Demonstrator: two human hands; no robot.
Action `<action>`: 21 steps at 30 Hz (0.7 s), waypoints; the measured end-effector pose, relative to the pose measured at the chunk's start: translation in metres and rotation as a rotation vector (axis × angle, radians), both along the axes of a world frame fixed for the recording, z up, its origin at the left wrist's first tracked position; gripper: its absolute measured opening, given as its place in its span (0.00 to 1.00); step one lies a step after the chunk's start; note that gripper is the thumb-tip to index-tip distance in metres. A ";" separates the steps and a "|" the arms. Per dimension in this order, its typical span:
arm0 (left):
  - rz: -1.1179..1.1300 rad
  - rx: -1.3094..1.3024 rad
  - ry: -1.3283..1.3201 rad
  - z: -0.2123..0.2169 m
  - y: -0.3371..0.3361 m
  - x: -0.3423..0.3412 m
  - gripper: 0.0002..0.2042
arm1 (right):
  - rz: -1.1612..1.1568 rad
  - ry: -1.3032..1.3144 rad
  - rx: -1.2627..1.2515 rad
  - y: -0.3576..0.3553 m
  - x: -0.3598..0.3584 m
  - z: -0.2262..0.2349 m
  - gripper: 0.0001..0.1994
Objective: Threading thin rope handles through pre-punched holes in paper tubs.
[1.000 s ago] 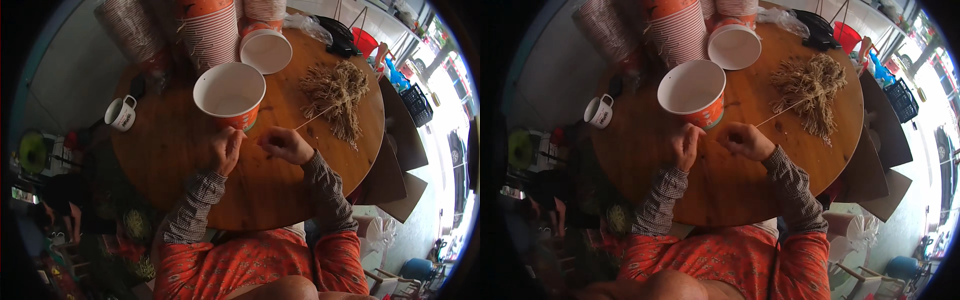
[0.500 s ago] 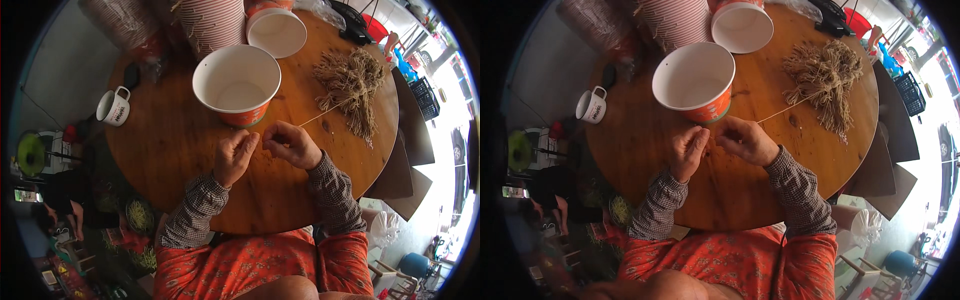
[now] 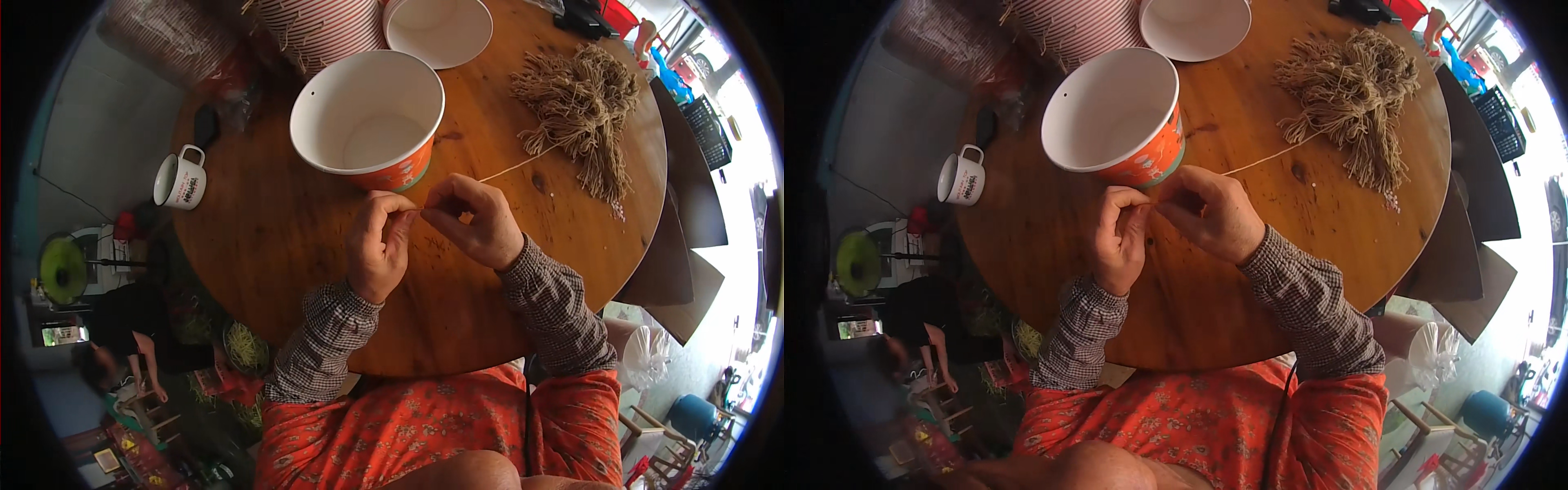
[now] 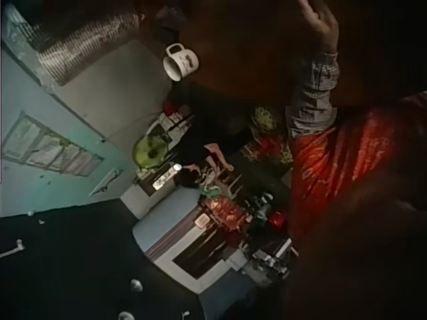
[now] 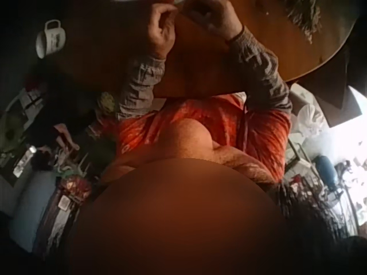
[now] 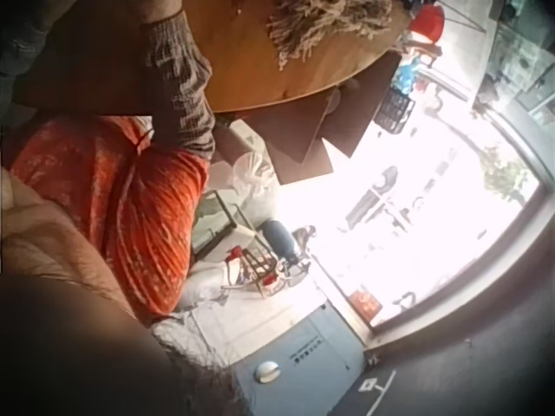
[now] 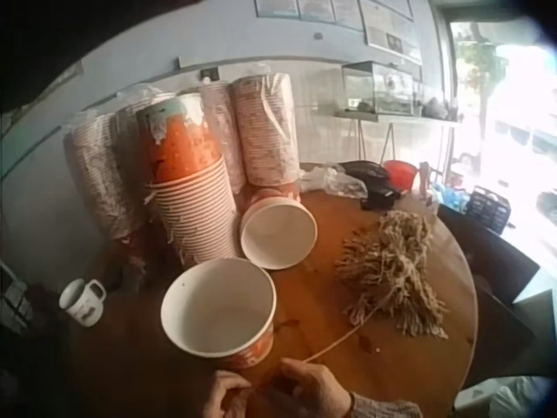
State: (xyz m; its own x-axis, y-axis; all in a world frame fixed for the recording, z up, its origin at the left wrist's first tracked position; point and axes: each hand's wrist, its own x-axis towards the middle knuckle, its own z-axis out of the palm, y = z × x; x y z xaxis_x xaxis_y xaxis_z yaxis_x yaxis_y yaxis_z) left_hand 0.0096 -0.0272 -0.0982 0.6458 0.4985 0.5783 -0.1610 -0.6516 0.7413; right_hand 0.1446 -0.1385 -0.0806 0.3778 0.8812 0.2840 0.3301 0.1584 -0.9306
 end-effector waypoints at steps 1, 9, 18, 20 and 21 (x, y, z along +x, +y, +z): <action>-0.001 0.000 0.006 0.001 0.000 0.000 0.03 | -0.005 0.025 -0.007 0.000 0.000 0.000 0.05; 0.029 0.081 0.036 0.001 0.003 -0.001 0.04 | -0.023 0.069 -0.070 -0.002 -0.001 0.001 0.06; 0.083 0.352 0.027 0.005 0.004 -0.001 0.07 | -0.073 0.042 -0.033 -0.005 0.000 0.005 0.07; 0.151 0.449 -0.047 0.010 0.005 0.003 0.08 | -0.064 0.040 -0.015 -0.005 0.001 0.005 0.06; 0.220 0.542 -0.124 0.011 0.007 0.006 0.10 | -0.121 0.073 0.028 -0.005 0.001 0.004 0.06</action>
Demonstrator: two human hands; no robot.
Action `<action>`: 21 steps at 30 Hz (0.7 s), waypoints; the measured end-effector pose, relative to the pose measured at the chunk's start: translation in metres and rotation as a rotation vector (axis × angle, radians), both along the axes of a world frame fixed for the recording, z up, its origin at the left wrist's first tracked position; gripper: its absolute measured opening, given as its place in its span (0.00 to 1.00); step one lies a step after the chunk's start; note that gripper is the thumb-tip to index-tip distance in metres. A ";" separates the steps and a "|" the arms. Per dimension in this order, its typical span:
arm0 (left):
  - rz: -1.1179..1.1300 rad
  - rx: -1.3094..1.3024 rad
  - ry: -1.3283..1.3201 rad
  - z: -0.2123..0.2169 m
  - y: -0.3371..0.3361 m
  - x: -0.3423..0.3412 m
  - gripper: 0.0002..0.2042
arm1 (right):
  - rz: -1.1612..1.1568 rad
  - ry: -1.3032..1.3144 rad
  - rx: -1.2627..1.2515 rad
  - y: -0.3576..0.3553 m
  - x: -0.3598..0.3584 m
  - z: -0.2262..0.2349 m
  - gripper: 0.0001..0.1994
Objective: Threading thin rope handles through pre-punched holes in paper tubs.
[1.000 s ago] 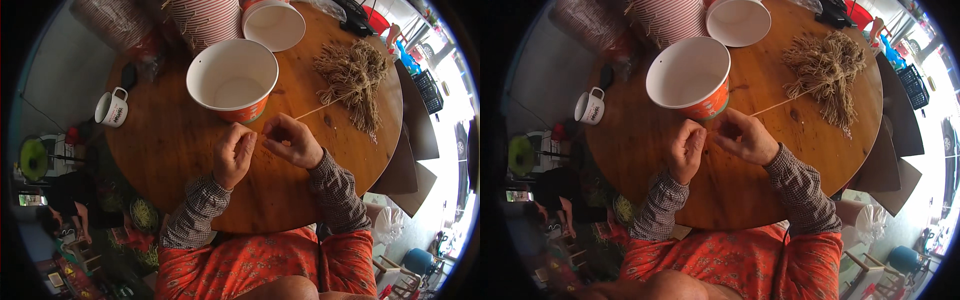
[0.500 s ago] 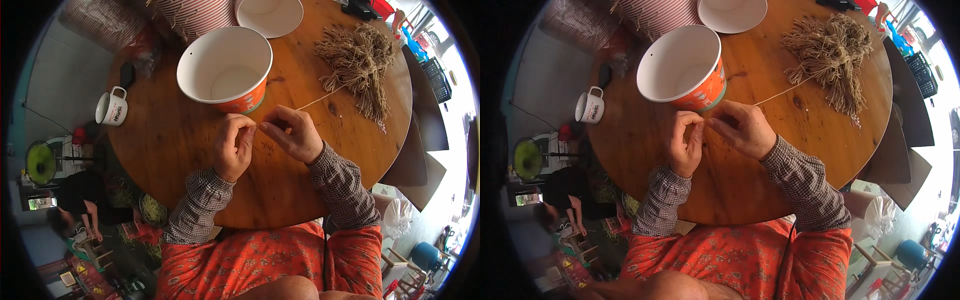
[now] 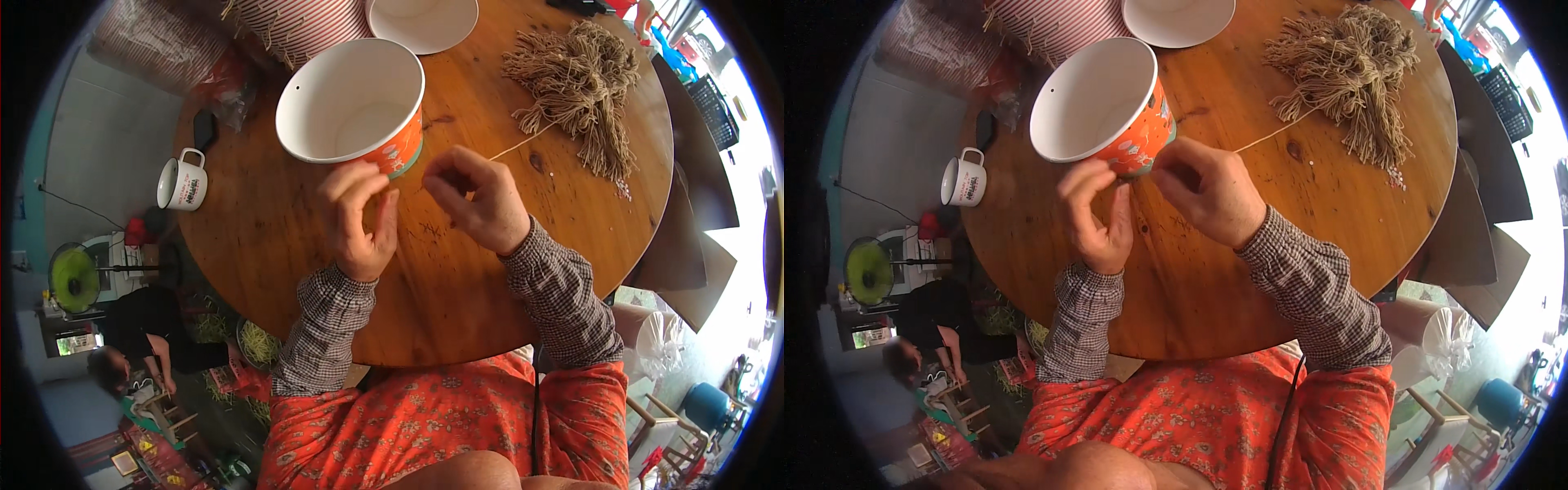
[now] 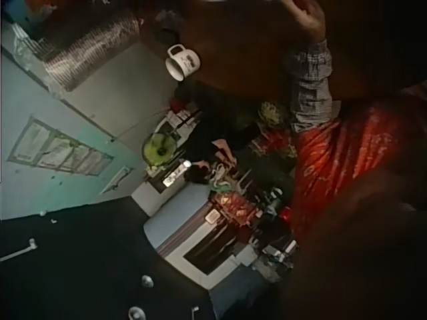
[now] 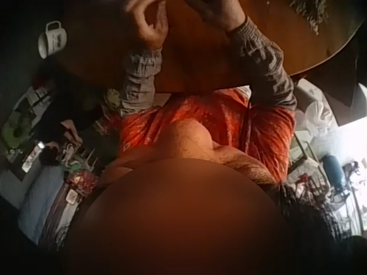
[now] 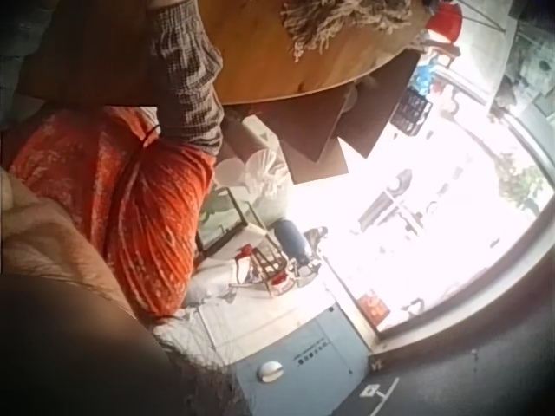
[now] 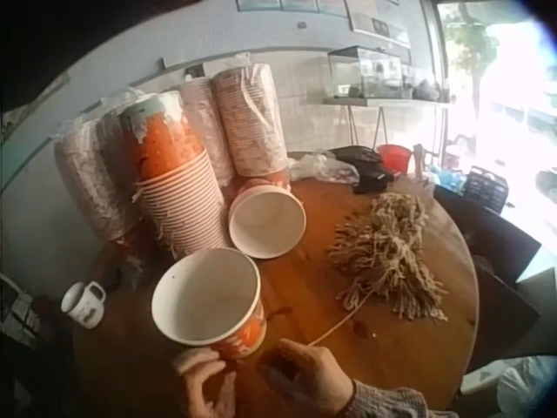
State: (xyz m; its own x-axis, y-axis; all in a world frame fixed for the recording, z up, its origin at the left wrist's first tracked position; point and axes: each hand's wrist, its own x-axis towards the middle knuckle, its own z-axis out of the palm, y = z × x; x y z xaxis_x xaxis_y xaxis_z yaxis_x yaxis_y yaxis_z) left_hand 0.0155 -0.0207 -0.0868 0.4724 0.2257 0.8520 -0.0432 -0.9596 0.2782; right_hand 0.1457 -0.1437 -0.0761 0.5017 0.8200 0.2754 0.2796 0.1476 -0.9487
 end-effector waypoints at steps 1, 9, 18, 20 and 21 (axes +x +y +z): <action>0.040 0.035 -0.025 -0.001 0.004 0.003 0.15 | -0.057 0.032 0.043 0.000 0.001 0.000 0.05; 0.264 0.096 0.126 0.012 0.017 0.009 0.13 | -0.151 0.353 0.121 -0.004 0.008 0.009 0.06; -0.015 -0.444 0.035 0.021 -0.001 -0.007 0.04 | 0.094 0.426 0.324 0.003 -0.008 -0.006 0.04; 0.013 -0.397 0.059 0.022 -0.004 -0.006 0.04 | 0.079 0.401 0.331 0.003 -0.009 -0.005 0.04; 0.016 -0.398 0.062 0.021 -0.004 -0.006 0.04 | 0.082 0.446 0.321 0.002 -0.009 -0.003 0.04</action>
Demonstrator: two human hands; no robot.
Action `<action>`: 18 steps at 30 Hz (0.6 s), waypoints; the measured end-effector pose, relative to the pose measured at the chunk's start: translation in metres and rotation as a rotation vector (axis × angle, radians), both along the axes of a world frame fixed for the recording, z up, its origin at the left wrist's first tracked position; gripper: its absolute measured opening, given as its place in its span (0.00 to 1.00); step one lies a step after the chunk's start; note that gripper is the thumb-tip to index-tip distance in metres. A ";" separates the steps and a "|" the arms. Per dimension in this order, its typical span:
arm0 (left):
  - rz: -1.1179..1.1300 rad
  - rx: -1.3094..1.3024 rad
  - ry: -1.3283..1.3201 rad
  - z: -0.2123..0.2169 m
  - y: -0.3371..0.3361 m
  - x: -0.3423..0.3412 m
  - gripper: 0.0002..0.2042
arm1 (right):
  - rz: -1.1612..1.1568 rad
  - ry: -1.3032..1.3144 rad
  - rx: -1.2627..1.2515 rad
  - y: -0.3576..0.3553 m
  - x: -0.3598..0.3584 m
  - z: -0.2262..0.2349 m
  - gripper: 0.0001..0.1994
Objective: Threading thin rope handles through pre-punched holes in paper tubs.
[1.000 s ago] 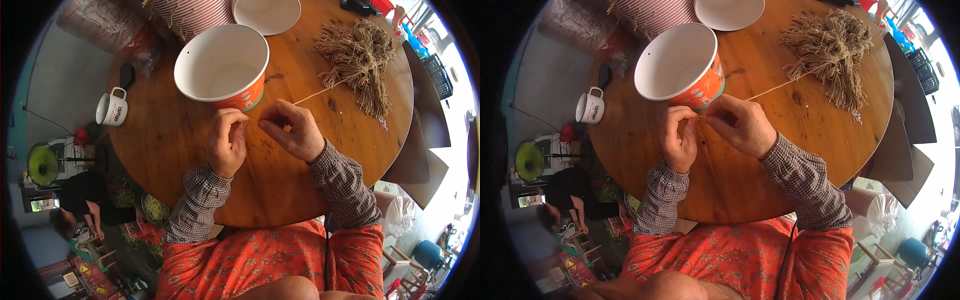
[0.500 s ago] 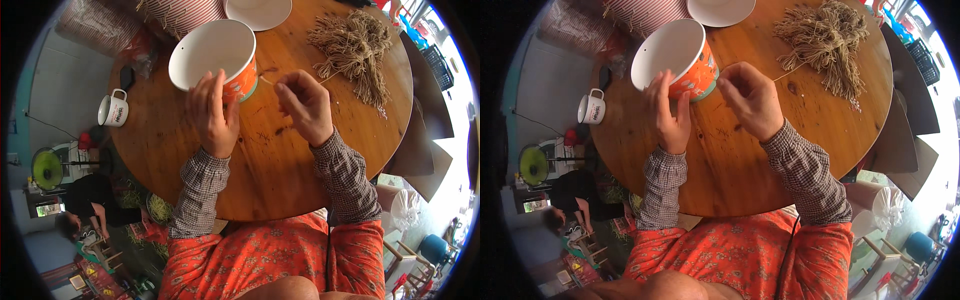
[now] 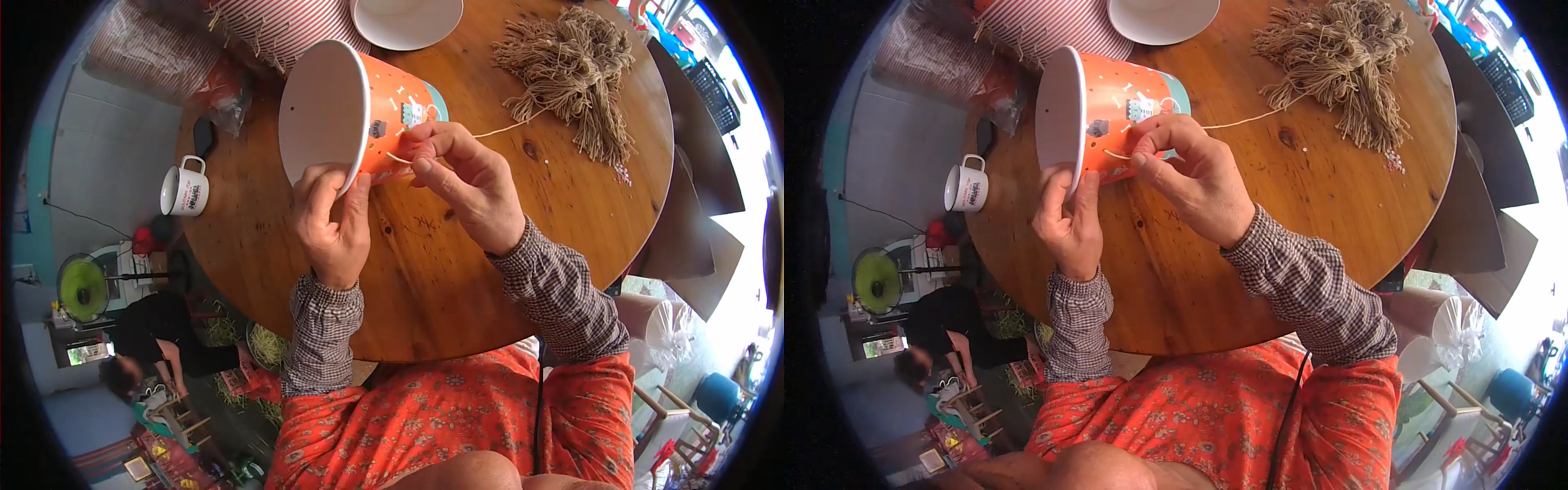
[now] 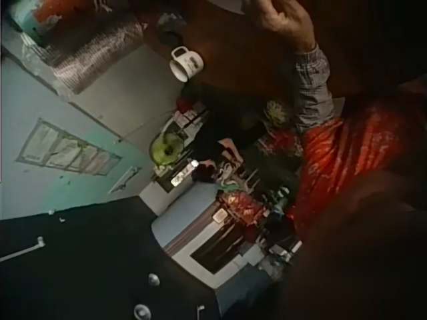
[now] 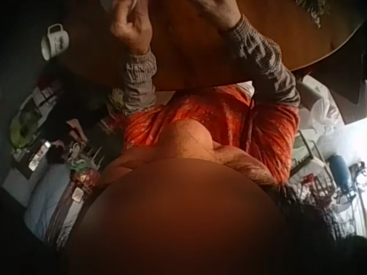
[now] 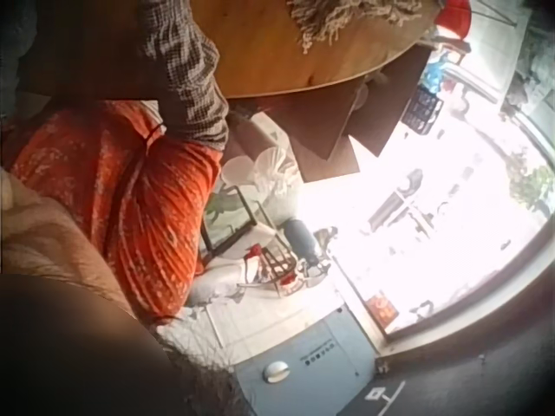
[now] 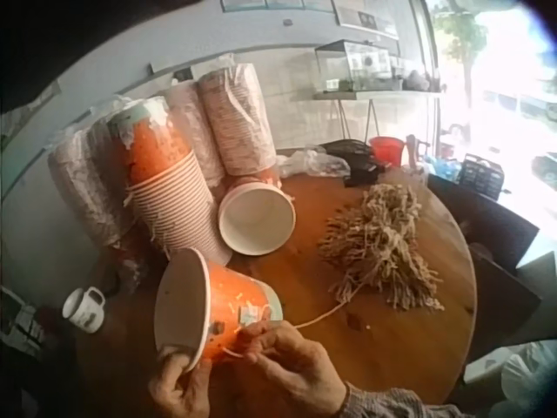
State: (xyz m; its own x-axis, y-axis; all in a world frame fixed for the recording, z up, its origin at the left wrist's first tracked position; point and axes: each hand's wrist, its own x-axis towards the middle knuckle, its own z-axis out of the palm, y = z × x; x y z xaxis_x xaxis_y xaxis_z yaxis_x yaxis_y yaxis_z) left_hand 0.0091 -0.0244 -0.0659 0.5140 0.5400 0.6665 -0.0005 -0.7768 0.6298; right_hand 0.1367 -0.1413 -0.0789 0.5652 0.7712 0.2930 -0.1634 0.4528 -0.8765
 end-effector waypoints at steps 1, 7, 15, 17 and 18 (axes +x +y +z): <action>0.012 0.080 0.014 -0.001 0.000 0.000 0.04 | 0.012 0.043 -0.010 -0.001 0.000 0.002 0.05; 0.017 0.202 0.050 -0.002 -0.003 0.002 0.04 | 0.043 0.054 -0.097 -0.004 0.003 0.003 0.05; 0.051 0.343 0.074 0.000 -0.005 0.004 0.05 | 0.020 0.034 -0.109 -0.004 0.003 0.001 0.05; 0.044 0.386 0.104 0.007 -0.009 0.004 0.05 | 0.005 0.022 -0.113 -0.004 0.002 0.002 0.06; 0.039 0.429 0.134 0.010 -0.010 0.003 0.06 | -0.014 0.019 -0.120 -0.004 0.001 0.004 0.06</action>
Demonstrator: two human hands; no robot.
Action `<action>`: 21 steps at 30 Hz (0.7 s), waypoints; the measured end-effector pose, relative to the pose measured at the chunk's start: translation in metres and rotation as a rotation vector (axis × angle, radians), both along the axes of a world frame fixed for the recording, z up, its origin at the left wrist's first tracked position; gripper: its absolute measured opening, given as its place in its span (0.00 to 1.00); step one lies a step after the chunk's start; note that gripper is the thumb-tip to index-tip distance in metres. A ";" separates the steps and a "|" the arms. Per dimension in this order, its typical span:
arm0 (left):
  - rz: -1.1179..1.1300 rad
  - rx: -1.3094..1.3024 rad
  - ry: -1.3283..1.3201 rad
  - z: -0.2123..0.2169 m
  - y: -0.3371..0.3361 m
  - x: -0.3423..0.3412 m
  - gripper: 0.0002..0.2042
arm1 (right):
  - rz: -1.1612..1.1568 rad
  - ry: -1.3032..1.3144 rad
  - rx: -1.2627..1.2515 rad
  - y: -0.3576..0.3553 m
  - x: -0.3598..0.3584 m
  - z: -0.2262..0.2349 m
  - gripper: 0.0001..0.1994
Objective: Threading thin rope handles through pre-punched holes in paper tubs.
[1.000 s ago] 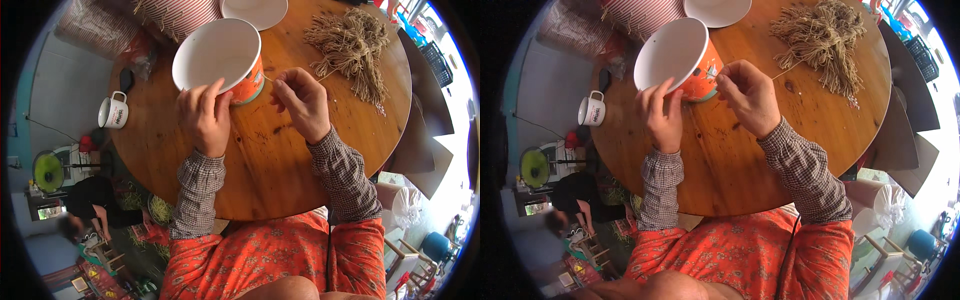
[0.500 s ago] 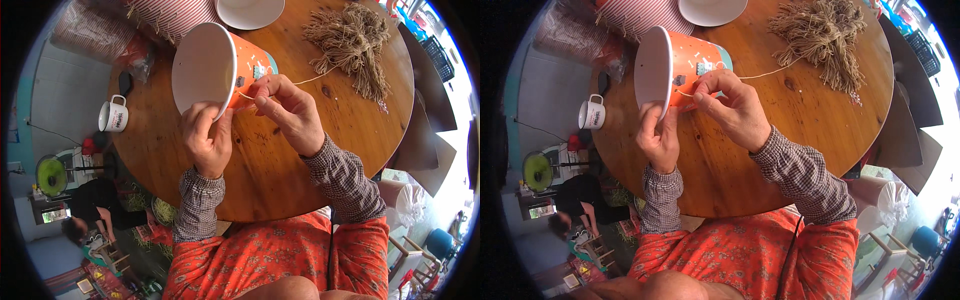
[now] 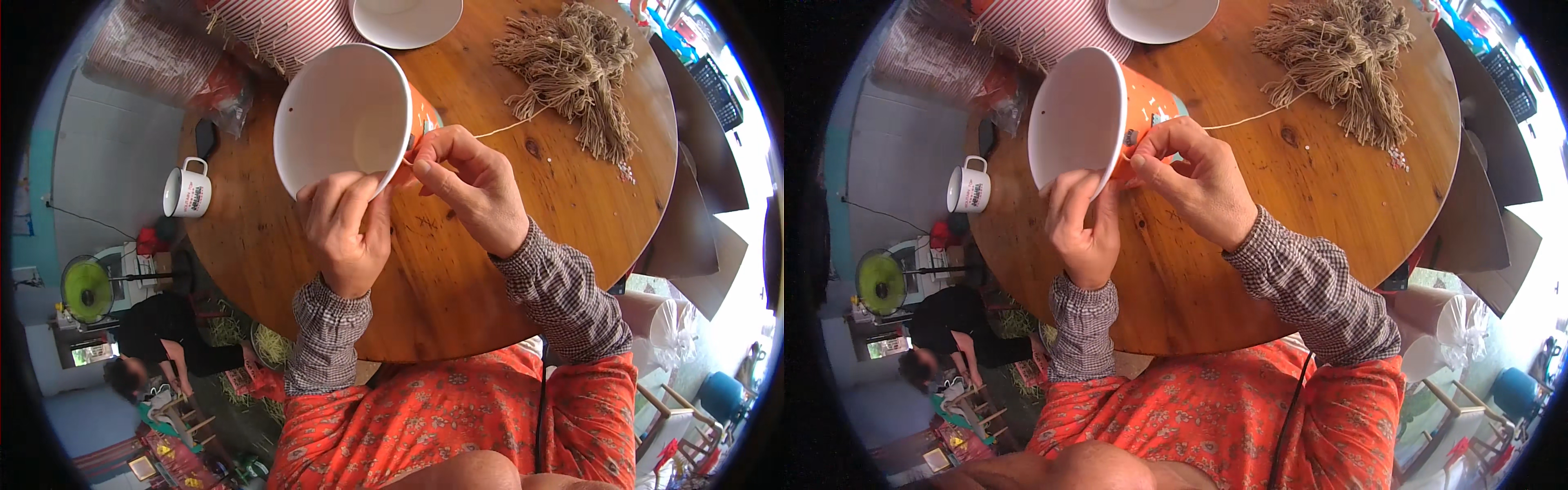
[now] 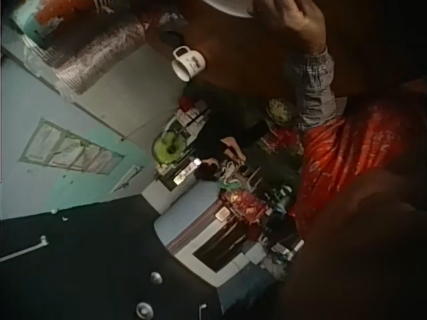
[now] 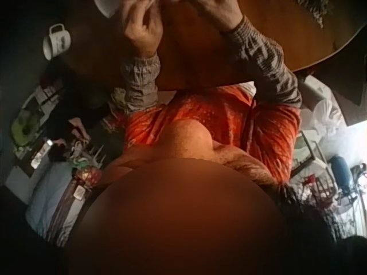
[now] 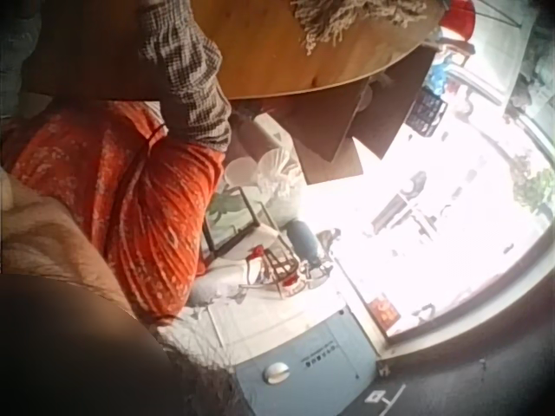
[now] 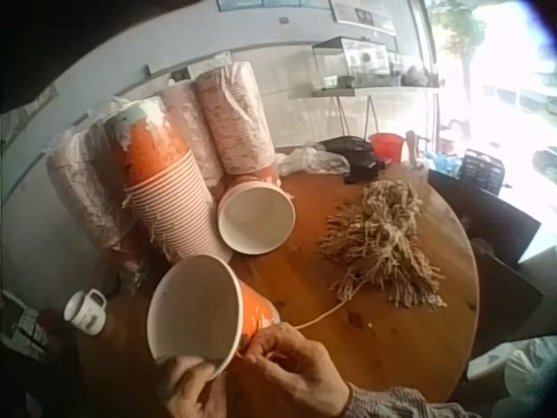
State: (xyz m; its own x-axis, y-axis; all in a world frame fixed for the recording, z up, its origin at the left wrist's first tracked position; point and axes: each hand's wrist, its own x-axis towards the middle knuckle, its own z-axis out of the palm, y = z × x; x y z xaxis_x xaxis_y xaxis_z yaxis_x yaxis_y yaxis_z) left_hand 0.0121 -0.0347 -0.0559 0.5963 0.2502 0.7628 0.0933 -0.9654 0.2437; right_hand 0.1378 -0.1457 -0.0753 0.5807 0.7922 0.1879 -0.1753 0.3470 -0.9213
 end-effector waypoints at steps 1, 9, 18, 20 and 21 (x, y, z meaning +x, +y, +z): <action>0.005 0.033 0.026 0.001 0.000 -0.001 0.06 | -0.018 -0.004 -0.007 -0.001 -0.001 0.002 0.06; -0.056 -0.098 0.154 0.028 -0.006 -0.009 0.06 | -0.067 -0.139 -0.158 -0.003 -0.001 0.007 0.07; -0.337 -0.572 0.588 0.051 0.026 0.008 0.07 | -0.087 -0.244 -0.151 -0.002 -0.003 -0.002 0.06; -0.325 -0.623 0.613 0.049 0.026 0.006 0.06 | -0.092 -0.262 -0.146 -0.002 -0.003 -0.002 0.06; -0.315 -0.706 0.630 0.049 0.026 0.005 0.06 | -0.074 -0.270 -0.129 -0.002 -0.002 -0.001 0.06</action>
State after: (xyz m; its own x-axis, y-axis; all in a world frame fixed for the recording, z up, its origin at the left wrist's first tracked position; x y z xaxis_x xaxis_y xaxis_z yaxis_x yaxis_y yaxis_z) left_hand 0.0169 -0.0087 -0.0074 0.9583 0.2849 0.0219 0.1673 -0.6215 0.7654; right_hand 0.1356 -0.1479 -0.0762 0.5805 0.7770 0.2435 0.1032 0.2264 -0.9686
